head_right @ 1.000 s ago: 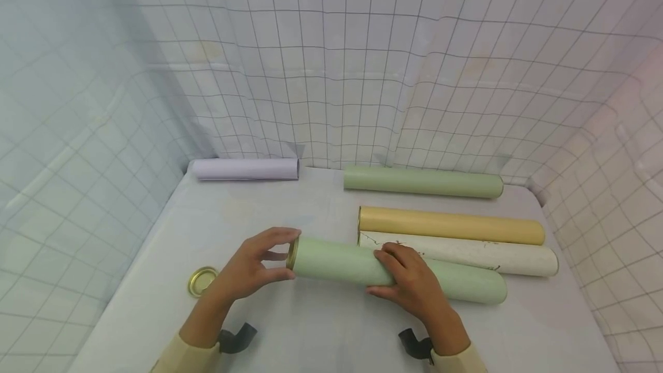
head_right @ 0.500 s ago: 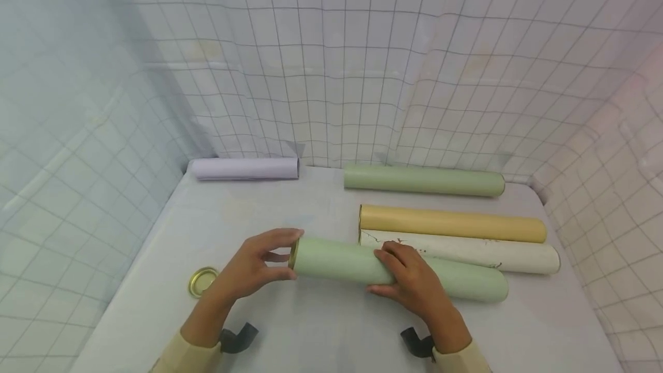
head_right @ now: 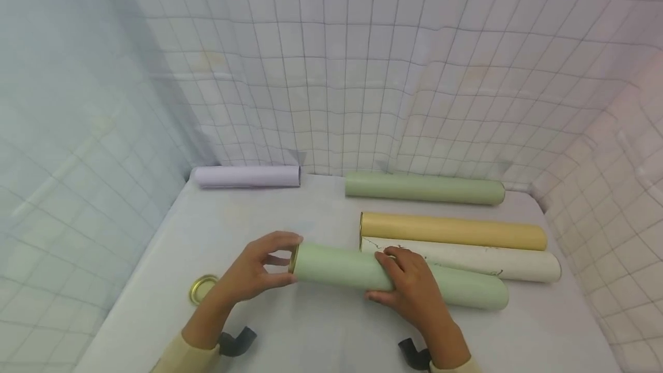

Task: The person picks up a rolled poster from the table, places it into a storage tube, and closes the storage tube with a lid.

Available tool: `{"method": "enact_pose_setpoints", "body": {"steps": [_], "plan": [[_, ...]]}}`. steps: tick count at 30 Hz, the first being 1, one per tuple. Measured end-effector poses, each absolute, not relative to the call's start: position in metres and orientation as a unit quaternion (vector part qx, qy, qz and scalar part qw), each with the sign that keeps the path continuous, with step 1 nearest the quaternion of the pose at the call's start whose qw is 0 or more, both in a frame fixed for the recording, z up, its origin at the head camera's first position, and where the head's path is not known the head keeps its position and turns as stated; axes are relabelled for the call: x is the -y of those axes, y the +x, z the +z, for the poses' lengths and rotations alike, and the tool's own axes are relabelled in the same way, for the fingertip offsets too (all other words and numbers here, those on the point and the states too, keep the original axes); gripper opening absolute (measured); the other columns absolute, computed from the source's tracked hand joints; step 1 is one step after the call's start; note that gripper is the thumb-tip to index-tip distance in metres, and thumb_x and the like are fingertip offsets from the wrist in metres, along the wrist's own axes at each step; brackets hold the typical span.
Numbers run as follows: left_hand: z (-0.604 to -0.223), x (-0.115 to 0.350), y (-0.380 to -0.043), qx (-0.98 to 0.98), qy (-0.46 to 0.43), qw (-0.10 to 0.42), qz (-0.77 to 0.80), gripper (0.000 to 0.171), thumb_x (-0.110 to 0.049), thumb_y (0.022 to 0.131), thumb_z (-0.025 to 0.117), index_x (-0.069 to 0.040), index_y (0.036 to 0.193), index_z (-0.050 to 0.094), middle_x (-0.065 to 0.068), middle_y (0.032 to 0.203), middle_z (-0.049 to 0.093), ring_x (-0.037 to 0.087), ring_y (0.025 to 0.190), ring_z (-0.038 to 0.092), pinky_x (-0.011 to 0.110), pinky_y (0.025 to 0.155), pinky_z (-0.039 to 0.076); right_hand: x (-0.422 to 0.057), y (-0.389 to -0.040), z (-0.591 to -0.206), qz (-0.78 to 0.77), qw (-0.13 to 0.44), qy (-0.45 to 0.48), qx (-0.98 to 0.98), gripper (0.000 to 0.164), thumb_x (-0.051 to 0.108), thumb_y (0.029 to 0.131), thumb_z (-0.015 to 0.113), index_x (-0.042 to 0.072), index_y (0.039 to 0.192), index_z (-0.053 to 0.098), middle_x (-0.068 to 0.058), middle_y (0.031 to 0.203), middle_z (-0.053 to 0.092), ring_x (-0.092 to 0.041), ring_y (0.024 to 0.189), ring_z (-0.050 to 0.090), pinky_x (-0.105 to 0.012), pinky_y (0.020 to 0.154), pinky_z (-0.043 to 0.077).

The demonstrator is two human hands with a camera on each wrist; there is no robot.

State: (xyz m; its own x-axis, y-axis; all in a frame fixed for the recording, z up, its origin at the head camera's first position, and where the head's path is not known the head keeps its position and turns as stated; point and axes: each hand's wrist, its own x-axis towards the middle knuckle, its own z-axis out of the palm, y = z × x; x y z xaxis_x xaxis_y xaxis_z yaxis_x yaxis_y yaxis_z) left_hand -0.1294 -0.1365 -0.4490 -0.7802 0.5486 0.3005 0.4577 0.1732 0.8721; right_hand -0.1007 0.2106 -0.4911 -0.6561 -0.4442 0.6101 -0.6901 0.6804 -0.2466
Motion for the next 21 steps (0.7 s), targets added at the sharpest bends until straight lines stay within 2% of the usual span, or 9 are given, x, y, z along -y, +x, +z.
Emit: {"method": "enact_pose_setpoints", "body": {"steps": [4,9,13,18,21], "plan": [[-0.445,0.131,-0.124,-0.774,0.322,0.032,0.545,0.064,-0.003,0.075,0.087,-0.005,0.132,0.059,0.016,0.131,0.057,0.033,0.114,0.06,0.041,0.08,0.059,-0.213,-0.1,-0.496,0.235,0.282,0.328,0.87,0.078,0.069,0.083,0.06,0.001,0.121,0.065,-0.013,0.116,0.064,-0.032,0.104,0.061,-0.05,0.089,0.047],[-0.422,0.124,-0.114,-0.777,0.315,0.035,0.544,0.061,0.002,0.073,0.086,0.002,0.128,0.06,0.022,0.128,0.058,0.038,0.112,0.06,0.044,0.08,0.059,-0.214,-0.105,-0.498,0.245,0.317,0.342,0.85,0.075,0.065,0.087,0.057,-0.002,0.119,0.065,-0.014,0.117,0.064,-0.034,0.103,0.06,-0.046,0.091,0.043],[-0.419,0.121,-0.111,-0.773,0.316,0.031,0.549,0.059,0.003,0.073,0.085,0.005,0.126,0.06,0.021,0.128,0.058,0.039,0.112,0.06,0.045,0.08,0.059,-0.215,-0.11,-0.497,0.249,0.314,0.347,0.848,0.073,0.063,0.087,0.06,-0.002,0.12,0.064,-0.016,0.118,0.063,-0.035,0.104,0.06,-0.045,0.091,0.043],[-0.443,0.123,-0.115,-0.775,0.309,0.02,0.55,0.061,0.001,0.075,0.085,0.002,0.13,0.059,0.016,0.132,0.056,0.037,0.116,0.059,0.043,0.081,0.059,-0.217,-0.114,-0.498,0.246,0.294,0.353,0.853,0.074,0.064,0.088,0.058,-0.002,0.121,0.064,-0.016,0.116,0.064,-0.034,0.104,0.06,-0.045,0.092,0.044],[-0.454,0.125,-0.119,-0.779,0.3,0.019,0.551,0.062,-0.003,0.076,0.085,-0.003,0.132,0.059,0.013,0.134,0.056,0.032,0.117,0.059,0.042,0.081,0.059,-0.219,-0.117,-0.499,0.236,0.272,0.353,0.863,0.075,0.065,0.088,0.058,-0.001,0.124,0.063,-0.018,0.118,0.063,-0.035,0.107,0.059,-0.046,0.093,0.044]]}}
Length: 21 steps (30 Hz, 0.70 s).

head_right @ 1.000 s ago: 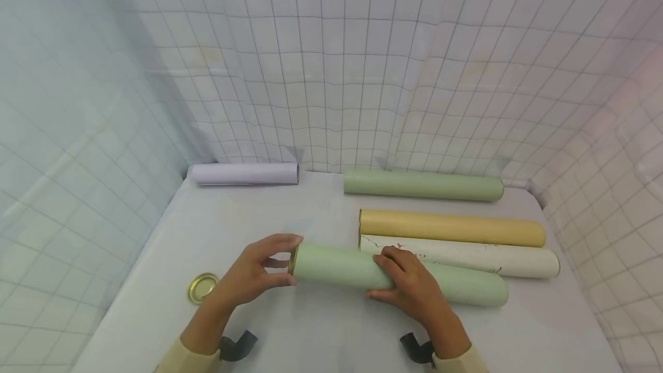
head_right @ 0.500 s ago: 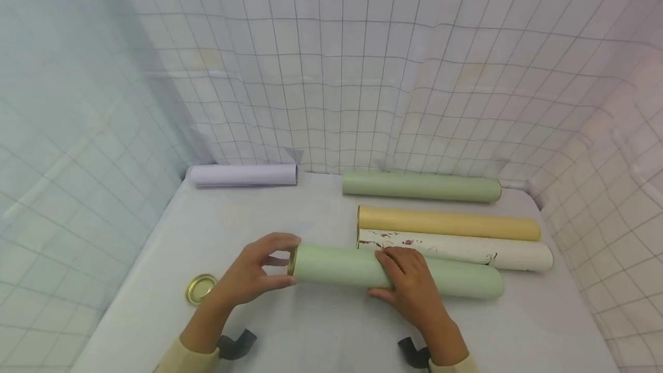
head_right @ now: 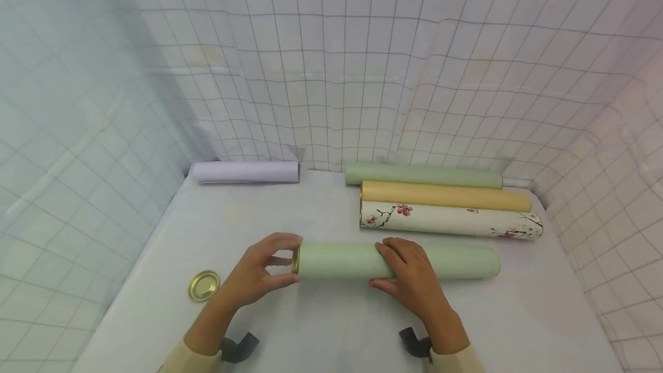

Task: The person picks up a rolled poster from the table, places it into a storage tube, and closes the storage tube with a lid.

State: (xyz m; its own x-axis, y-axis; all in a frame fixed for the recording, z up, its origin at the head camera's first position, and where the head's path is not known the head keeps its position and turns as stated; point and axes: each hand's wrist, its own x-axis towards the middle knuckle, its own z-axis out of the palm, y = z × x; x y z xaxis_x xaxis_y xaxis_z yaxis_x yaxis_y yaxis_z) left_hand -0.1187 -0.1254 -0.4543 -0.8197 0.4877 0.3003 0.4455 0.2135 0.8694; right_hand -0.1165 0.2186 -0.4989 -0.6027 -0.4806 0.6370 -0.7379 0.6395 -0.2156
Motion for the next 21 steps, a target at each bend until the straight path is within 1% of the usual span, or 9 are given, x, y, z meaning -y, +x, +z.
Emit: {"method": "enact_pose_setpoints", "body": {"steps": [2,3,7,9,10,12,14,19,21], "plan": [[-0.458,0.126,-0.12,-0.779,0.298,0.018,0.552,0.061,-0.007,0.077,0.086,-0.006,0.132,0.06,0.01,0.134,0.056,0.029,0.117,0.06,0.04,0.081,0.059,-0.219,-0.119,-0.498,0.225,0.257,0.35,0.872,0.076,0.065,0.087,0.061,0.0,0.127,0.062,-0.017,0.121,0.063,-0.035,0.109,0.058,-0.047,0.093,0.044],[-0.459,0.126,-0.121,-0.777,0.298,0.018,0.554,0.061,-0.008,0.078,0.085,-0.006,0.133,0.06,0.008,0.135,0.056,0.028,0.117,0.06,0.04,0.082,0.059,-0.22,-0.12,-0.498,0.219,0.251,0.348,0.876,0.076,0.064,0.085,0.065,0.001,0.128,0.062,-0.016,0.122,0.062,-0.034,0.11,0.058,-0.048,0.093,0.044],[-0.463,0.125,-0.125,-0.781,0.298,0.026,0.549,0.063,-0.015,0.081,0.085,-0.012,0.137,0.057,0.002,0.137,0.055,0.025,0.118,0.059,0.037,0.085,0.058,-0.224,-0.124,-0.501,0.197,0.235,0.345,0.887,0.081,0.048,0.067,0.088,0.003,0.129,0.061,-0.013,0.123,0.062,-0.033,0.111,0.058,-0.051,0.092,0.044],[-0.466,0.128,-0.127,-0.792,0.286,0.037,0.538,0.065,-0.018,0.082,0.084,-0.016,0.14,0.054,0.001,0.138,0.054,0.022,0.12,0.058,0.036,0.088,0.056,-0.227,-0.126,-0.504,0.186,0.23,0.341,0.892,0.084,0.038,0.058,0.093,0.002,0.127,0.061,-0.013,0.122,0.061,-0.034,0.11,0.058,-0.052,0.092,0.044],[-0.467,0.13,-0.128,-0.8,0.277,0.044,0.53,0.066,-0.019,0.083,0.084,-0.019,0.141,0.052,0.0,0.139,0.053,0.02,0.12,0.057,0.035,0.089,0.056,-0.229,-0.126,-0.506,0.181,0.228,0.339,0.894,0.084,0.034,0.056,0.095,0.002,0.126,0.061,-0.014,0.122,0.061,-0.035,0.11,0.057,-0.052,0.092,0.045],[-0.469,0.137,-0.129,-0.816,0.254,0.057,0.517,0.067,-0.022,0.083,0.083,-0.023,0.142,0.051,-0.002,0.139,0.053,0.018,0.122,0.056,0.035,0.092,0.054,-0.233,-0.127,-0.51,0.172,0.221,0.33,0.902,0.083,0.031,0.055,0.096,0.002,0.124,0.061,-0.015,0.121,0.061,-0.035,0.11,0.057,-0.052,0.092,0.044],[-0.47,0.147,-0.129,-0.827,0.232,0.066,0.507,0.065,-0.023,0.084,0.082,-0.024,0.141,0.051,0.0,0.139,0.053,0.017,0.122,0.055,0.036,0.093,0.053,-0.239,-0.127,-0.513,0.169,0.213,0.318,0.908,0.081,0.029,0.055,0.097,0.002,0.123,0.061,-0.016,0.12,0.061,-0.035,0.11,0.057,-0.052,0.093,0.044],[-0.475,0.173,-0.126,-0.841,0.198,0.076,0.497,0.057,-0.029,0.088,0.079,-0.02,0.139,0.054,0.005,0.137,0.055,0.022,0.122,0.055,0.04,0.094,0.053,-0.254,-0.127,-0.517,0.164,0.202,0.285,0.923,0.08,0.025,0.056,0.097,0.002,0.123,0.06,-0.015,0.118,0.062,-0.036,0.109,0.056,-0.054,0.093,0.042],[-0.476,0.183,-0.124,-0.849,0.185,0.077,0.489,0.057,-0.032,0.088,0.078,-0.019,0.138,0.054,0.005,0.137,0.055,0.023,0.122,0.056,0.04,0.094,0.053,-0.26,-0.126,-0.518,0.158,0.198,0.272,0.928,0.079,0.024,0.057,0.096,0.002,0.123,0.06,-0.016,0.118,0.062,-0.037,0.109,0.055,-0.055,0.093,0.041]]}}
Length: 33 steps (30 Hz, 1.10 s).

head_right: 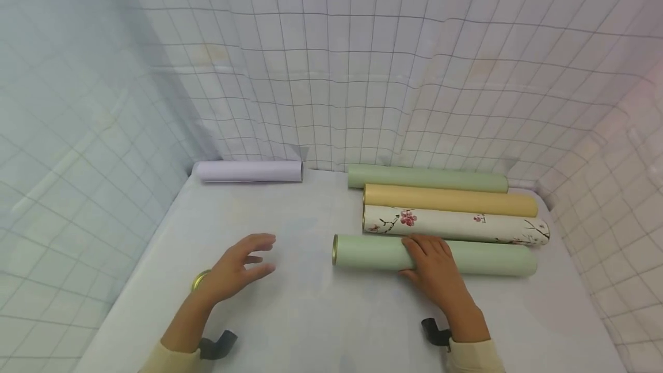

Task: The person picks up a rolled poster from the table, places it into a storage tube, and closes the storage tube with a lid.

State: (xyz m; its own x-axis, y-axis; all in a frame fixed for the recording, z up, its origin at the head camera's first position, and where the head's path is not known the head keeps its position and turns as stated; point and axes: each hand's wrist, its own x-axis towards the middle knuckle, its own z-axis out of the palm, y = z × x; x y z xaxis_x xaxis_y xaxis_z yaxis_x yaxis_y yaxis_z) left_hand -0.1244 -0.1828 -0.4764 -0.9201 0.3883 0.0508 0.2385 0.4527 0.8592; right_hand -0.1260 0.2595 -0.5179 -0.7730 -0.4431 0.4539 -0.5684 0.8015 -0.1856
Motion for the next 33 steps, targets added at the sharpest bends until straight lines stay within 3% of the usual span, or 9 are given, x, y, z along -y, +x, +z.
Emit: {"method": "enact_pose_setpoints", "body": {"steps": [16,33], "plan": [[-0.479,0.243,-0.122,-0.881,0.114,0.048,0.457,0.05,-0.027,0.092,0.074,-0.009,0.136,0.056,0.009,0.138,0.054,0.033,0.124,0.054,0.049,0.096,0.051,-0.298,-0.131,-0.515,0.126,0.166,0.237,0.949,0.079,0.018,0.062,0.094,-0.003,0.127,0.055,-0.022,0.124,0.059,-0.041,0.115,0.052,-0.058,0.095,0.039],[-0.466,0.252,-0.119,-0.889,0.123,0.055,0.438,0.049,-0.029,0.095,0.071,-0.007,0.136,0.056,0.011,0.137,0.055,0.034,0.124,0.053,0.053,0.096,0.049,-0.309,-0.133,-0.523,0.144,0.145,0.224,0.953,0.08,0.014,0.066,0.092,-0.001,0.134,0.054,-0.023,0.127,0.058,-0.044,0.117,0.051,-0.063,0.095,0.039]]}}
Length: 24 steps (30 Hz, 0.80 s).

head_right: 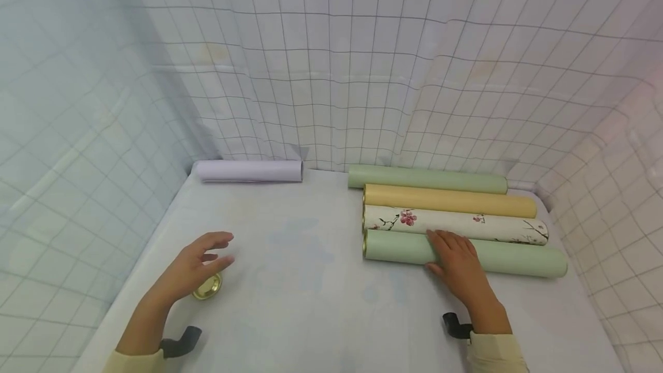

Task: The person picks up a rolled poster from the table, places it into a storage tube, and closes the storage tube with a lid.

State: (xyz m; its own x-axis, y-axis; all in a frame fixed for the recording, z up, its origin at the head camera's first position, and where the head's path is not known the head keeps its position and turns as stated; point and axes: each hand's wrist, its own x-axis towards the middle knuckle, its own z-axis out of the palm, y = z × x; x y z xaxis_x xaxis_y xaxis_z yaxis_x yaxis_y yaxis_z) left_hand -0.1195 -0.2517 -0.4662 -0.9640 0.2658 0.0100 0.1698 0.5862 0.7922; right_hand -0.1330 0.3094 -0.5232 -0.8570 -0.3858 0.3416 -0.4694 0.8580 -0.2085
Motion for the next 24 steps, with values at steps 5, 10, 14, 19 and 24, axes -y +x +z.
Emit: {"method": "enact_pose_setpoints", "body": {"steps": [5,10,14,19,24], "plan": [[-0.464,0.251,-0.123,-0.893,0.126,0.052,0.429,0.051,-0.03,0.094,0.071,-0.006,0.136,0.056,0.012,0.137,0.055,0.035,0.123,0.053,0.055,0.096,0.049,-0.309,-0.138,-0.519,0.158,0.15,0.237,0.947,0.083,0.017,0.063,0.094,-0.003,0.133,0.055,-0.025,0.126,0.058,-0.046,0.114,0.053,-0.062,0.093,0.041],[-0.461,0.253,-0.128,-0.894,0.135,0.048,0.424,0.05,-0.028,0.094,0.071,-0.004,0.135,0.056,0.012,0.137,0.055,0.035,0.124,0.052,0.055,0.096,0.049,-0.311,-0.141,-0.508,0.168,0.144,0.246,0.944,0.077,0.02,0.067,0.092,-0.004,0.131,0.057,-0.027,0.126,0.057,-0.047,0.113,0.053,-0.062,0.091,0.044],[-0.456,0.254,-0.137,-0.889,0.149,0.056,0.429,0.048,-0.027,0.095,0.071,-0.004,0.135,0.056,0.011,0.137,0.054,0.035,0.125,0.051,0.053,0.097,0.049,-0.314,-0.144,-0.498,0.179,0.116,0.229,0.95,0.069,0.018,0.074,0.088,-0.004,0.131,0.057,-0.027,0.13,0.054,-0.047,0.117,0.051,-0.063,0.092,0.043],[-0.448,0.252,-0.155,-0.887,0.165,0.071,0.426,0.049,-0.031,0.095,0.069,-0.005,0.135,0.056,0.011,0.139,0.053,0.032,0.129,0.048,0.051,0.099,0.048,-0.317,-0.155,-0.488,0.195,0.084,0.215,0.953,0.061,0.017,0.08,0.084,-0.003,0.131,0.058,-0.027,0.133,0.052,-0.048,0.121,0.047,-0.064,0.094,0.041],[-0.448,0.248,-0.183,-0.891,0.183,0.076,0.408,0.047,-0.029,0.096,0.069,-0.004,0.134,0.057,0.014,0.139,0.053,0.036,0.126,0.05,0.052,0.097,0.049,-0.321,-0.17,-0.478,0.212,0.076,0.21,0.951,0.055,0.017,0.083,0.082,-0.004,0.128,0.059,-0.026,0.134,0.052,-0.047,0.123,0.047,-0.064,0.095,0.041]]}}
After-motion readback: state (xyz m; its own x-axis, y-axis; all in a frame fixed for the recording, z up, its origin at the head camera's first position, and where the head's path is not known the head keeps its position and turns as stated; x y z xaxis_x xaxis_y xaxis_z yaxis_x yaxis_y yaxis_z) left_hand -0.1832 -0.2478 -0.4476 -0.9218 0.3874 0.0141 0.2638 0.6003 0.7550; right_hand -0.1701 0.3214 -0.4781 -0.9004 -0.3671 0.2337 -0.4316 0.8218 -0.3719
